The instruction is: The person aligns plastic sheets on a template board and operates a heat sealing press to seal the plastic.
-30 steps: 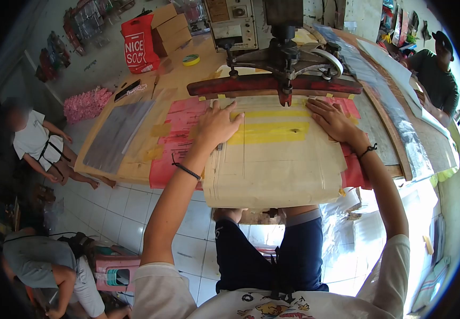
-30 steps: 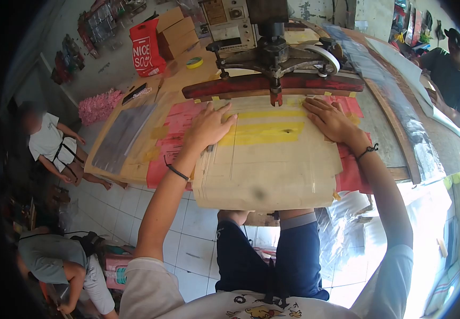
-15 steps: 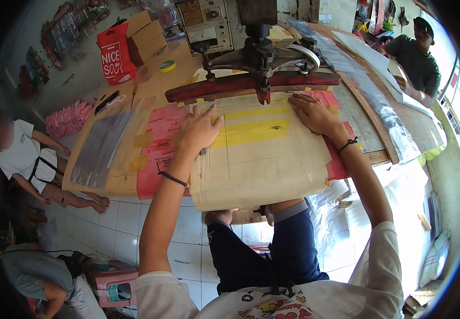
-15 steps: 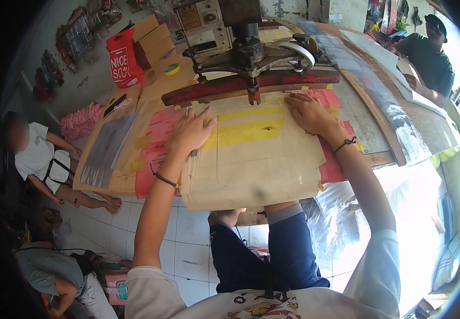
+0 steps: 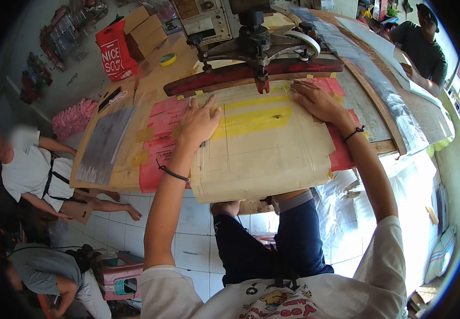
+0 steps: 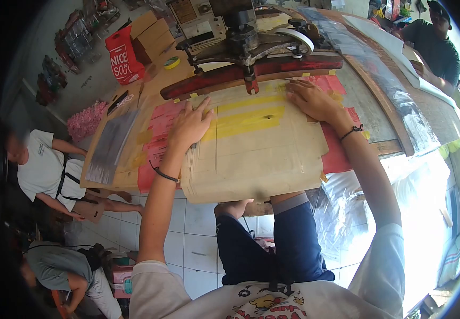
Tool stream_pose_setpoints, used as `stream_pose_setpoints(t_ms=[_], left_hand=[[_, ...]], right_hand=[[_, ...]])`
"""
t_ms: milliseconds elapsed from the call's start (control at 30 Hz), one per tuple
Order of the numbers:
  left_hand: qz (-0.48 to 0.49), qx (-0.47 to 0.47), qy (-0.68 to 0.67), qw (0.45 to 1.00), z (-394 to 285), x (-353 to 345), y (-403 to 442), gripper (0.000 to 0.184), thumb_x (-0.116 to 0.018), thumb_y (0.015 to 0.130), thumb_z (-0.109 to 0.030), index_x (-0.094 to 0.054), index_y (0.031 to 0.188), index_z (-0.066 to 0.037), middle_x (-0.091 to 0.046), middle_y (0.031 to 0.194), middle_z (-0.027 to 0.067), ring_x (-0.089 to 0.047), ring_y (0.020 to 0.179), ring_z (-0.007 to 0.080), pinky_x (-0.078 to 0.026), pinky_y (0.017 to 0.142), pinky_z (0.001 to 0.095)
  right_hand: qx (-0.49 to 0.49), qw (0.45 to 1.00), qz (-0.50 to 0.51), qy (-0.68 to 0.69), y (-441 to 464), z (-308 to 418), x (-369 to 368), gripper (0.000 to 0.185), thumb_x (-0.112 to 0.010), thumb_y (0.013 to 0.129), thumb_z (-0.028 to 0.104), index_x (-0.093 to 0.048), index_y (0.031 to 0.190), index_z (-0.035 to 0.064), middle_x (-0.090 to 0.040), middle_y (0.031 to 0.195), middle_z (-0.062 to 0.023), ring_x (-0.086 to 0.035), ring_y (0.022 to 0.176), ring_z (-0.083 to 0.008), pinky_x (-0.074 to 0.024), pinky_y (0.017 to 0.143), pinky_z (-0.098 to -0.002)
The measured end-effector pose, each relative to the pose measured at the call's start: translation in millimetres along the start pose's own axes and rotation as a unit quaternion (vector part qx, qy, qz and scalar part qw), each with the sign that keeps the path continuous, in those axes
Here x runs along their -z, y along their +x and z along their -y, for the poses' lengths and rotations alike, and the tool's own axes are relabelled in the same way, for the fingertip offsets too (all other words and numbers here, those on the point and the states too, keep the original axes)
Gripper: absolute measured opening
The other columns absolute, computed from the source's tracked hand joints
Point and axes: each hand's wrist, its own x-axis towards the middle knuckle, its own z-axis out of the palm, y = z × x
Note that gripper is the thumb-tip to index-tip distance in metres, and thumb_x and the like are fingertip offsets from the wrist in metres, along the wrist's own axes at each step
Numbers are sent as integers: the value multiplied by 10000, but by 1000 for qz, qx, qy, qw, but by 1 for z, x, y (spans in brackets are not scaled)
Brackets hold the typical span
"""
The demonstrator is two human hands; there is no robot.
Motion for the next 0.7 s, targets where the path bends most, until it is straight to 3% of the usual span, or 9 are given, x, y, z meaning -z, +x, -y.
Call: stream_pose_setpoints(t_ms=[233, 700], left_hand=[[19, 27, -15, 999, -2, 6, -1, 589, -423, 970, -497, -424, 1496, -230, -385, 1473, 308, -473, 1297, 459, -396, 1084, 487], [30, 37, -26, 999, 2, 5, 3, 610, -444, 954, -493, -409, 1504, -229, -346, 1509, 300, -470, 1316, 436, -394, 1089, 486]], right_hand=[[0, 1000, 11, -24, -1, 5, 1, 461, -509, 1007, 314, -559, 1312, -28, -555, 1373, -197, -430, 1366, -338, -333, 1150, -415], [-28, 999, 18, 18, -8, 10, 11, 447, -465, 1029, 329, -576, 1314, 2, -552, 1384, -187, -437, 1362, -337, -336, 1147, -413]])
